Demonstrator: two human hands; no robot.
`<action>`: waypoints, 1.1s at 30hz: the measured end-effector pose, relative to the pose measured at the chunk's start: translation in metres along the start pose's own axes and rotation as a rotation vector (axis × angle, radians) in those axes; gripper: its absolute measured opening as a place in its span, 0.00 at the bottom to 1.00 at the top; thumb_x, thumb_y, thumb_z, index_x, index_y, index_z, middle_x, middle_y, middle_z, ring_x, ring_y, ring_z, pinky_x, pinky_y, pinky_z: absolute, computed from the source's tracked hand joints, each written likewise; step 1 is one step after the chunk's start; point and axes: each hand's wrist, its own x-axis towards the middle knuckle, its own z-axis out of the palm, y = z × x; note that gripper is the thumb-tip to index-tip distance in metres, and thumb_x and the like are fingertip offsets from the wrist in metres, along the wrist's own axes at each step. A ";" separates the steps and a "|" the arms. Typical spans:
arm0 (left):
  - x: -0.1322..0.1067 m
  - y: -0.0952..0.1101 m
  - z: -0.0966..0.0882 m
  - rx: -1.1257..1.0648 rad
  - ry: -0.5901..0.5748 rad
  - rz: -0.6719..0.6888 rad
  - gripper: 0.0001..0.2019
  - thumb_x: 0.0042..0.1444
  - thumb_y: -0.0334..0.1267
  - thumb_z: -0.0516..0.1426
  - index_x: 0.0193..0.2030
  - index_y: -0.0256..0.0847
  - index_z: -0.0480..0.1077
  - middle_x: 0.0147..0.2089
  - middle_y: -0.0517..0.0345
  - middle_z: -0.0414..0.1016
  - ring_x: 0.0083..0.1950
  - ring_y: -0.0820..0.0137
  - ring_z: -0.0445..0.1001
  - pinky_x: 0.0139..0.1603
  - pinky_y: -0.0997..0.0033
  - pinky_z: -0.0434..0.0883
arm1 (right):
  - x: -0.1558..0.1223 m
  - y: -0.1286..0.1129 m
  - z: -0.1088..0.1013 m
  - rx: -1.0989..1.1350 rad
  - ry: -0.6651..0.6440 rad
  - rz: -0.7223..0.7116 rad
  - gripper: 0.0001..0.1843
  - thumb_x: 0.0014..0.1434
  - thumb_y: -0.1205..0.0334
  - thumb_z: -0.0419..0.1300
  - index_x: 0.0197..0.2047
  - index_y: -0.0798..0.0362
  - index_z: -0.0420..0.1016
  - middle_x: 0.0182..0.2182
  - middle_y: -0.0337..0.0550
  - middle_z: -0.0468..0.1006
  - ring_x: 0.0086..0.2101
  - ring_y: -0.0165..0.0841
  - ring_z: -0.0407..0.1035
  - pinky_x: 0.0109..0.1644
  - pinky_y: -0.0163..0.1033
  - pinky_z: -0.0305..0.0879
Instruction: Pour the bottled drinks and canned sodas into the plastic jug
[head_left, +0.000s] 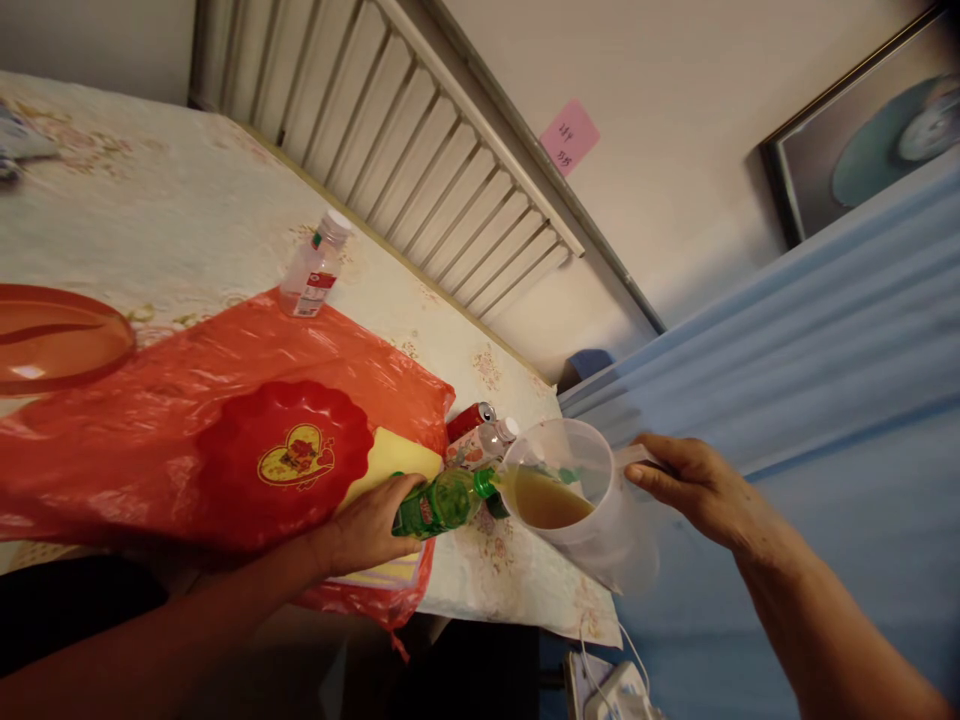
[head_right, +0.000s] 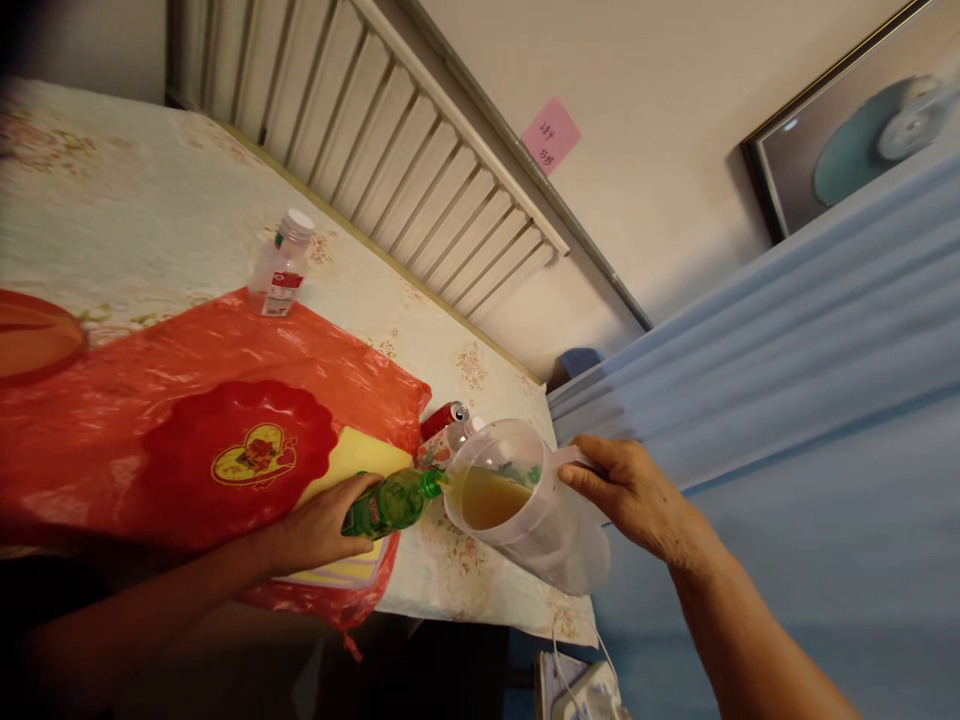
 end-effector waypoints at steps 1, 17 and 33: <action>0.000 -0.001 0.000 -0.004 0.004 0.005 0.34 0.44 0.36 0.59 0.61 0.41 0.59 0.61 0.46 0.68 0.63 0.55 0.67 0.65 0.57 0.63 | 0.000 0.000 0.000 -0.003 -0.003 -0.002 0.20 0.58 0.43 0.59 0.27 0.51 0.71 0.20 0.37 0.64 0.23 0.30 0.56 0.25 0.35 0.53; 0.001 -0.006 0.004 0.024 0.002 0.040 0.33 0.44 0.36 0.60 0.60 0.38 0.58 0.61 0.44 0.68 0.62 0.56 0.67 0.64 0.57 0.63 | 0.001 -0.002 -0.001 -0.073 -0.018 -0.056 0.22 0.60 0.42 0.57 0.27 0.53 0.71 0.20 0.36 0.65 0.23 0.29 0.57 0.24 0.34 0.54; 0.001 -0.005 0.004 0.029 0.015 0.022 0.34 0.44 0.36 0.60 0.61 0.40 0.59 0.61 0.46 0.68 0.63 0.55 0.67 0.64 0.56 0.64 | 0.001 0.000 0.000 -0.051 -0.015 -0.069 0.21 0.61 0.44 0.57 0.28 0.53 0.71 0.21 0.37 0.65 0.23 0.28 0.56 0.24 0.34 0.53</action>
